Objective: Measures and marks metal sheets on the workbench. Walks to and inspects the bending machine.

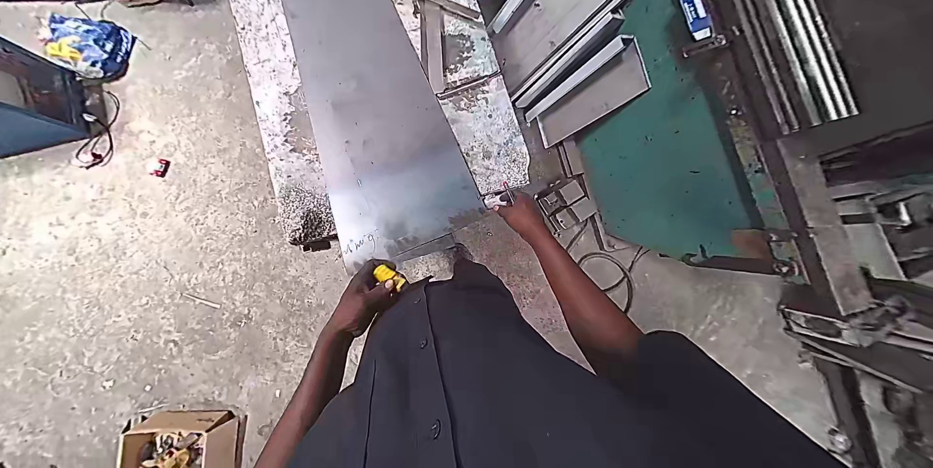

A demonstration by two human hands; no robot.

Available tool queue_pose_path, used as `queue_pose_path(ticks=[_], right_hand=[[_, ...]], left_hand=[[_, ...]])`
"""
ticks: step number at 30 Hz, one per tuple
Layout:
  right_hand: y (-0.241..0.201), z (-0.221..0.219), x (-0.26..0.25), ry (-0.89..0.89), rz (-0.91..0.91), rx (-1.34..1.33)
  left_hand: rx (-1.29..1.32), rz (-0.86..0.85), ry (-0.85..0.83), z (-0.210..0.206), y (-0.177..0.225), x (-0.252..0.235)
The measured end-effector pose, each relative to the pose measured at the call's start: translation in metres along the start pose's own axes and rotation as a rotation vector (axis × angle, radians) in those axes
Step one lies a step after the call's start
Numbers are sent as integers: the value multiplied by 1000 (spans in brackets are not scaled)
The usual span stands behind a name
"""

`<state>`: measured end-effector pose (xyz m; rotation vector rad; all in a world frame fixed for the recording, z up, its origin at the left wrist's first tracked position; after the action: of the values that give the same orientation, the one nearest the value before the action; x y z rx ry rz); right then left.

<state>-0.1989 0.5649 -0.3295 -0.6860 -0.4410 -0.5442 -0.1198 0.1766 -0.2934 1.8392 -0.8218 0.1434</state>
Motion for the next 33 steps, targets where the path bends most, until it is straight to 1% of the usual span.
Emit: queue_pose_path(ticks=[1, 3, 4, 6, 8, 9, 11, 14, 16, 18, 21, 23, 24, 25, 26, 29, 30, 31, 32, 33], right_hand=[[-12, 5, 16, -54, 76, -47], [-34, -9, 43, -258, 205, -202], [-45, -23, 53, -381, 271, -289], [-63, -48, 67, -611, 365, -457], [-69, -57, 73, -718, 395, -555], [-68, -59, 71, -729, 391, -588], [-57, -58, 63, -693, 333, -626], [-38, -54, 53, -645, 179, -678], [-26, -53, 50, -640, 126, -673], [-20, -49, 51, -662, 167, -661], [-23, -40, 55, -691, 366, -523], [-27, -43, 55, -707, 442, -379], [-27, -46, 53, -705, 443, -333], [-26, -48, 51, -700, 433, -322], [-26, -49, 48, -711, 421, -329], [-24, -46, 44, -767, 337, -382], [-23, -46, 43, -787, 295, -428], [-22, -48, 41, -809, 257, -477], [-22, -49, 42, -832, 228, -509], [-22, -51, 43, -842, 201, -531]], left_hand=[[-94, 4, 70, -17, 1, -8], [-300, 3, 197, -42, 5, -30], [-346, -16, 202, -53, 5, -42], [-307, -75, 141, -74, 9, -64], [-270, -116, 108, -93, 12, -80], [-296, -123, 130, -98, 11, -84], [-440, -117, 202, -104, 5, -89], [-673, -123, 198, -123, -4, -95], [-715, -94, 234, -133, -13, -98], [-629, -19, 341, -134, -25, -97], [-309, 120, 491, -131, -45, -94], [-88, 169, 531, -132, -57, -91], [-29, 179, 532, -133, -60, -90], [-46, 155, 520, -133, -59, -91], [-155, 107, 486, -134, -53, -93], [-738, -93, 374, -137, -24, -97], [-830, -145, 313, -137, -19, -100], [-848, -177, 242, -138, -15, -104], [-858, -176, 183, -139, -13, -108], [-907, -154, 159, -140, -12, -110]])
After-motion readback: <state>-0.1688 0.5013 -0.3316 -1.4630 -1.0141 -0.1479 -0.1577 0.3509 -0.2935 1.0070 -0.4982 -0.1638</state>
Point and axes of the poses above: each hand's wrist, its own x-axis away from the middle knuckle, its own z-axis out of the back of the hand, y = z × x, the point moved 8 cm from there along -x, towards the middle knuckle, and after that the axes turned 2 degrees about x, right-handed, at the moved point
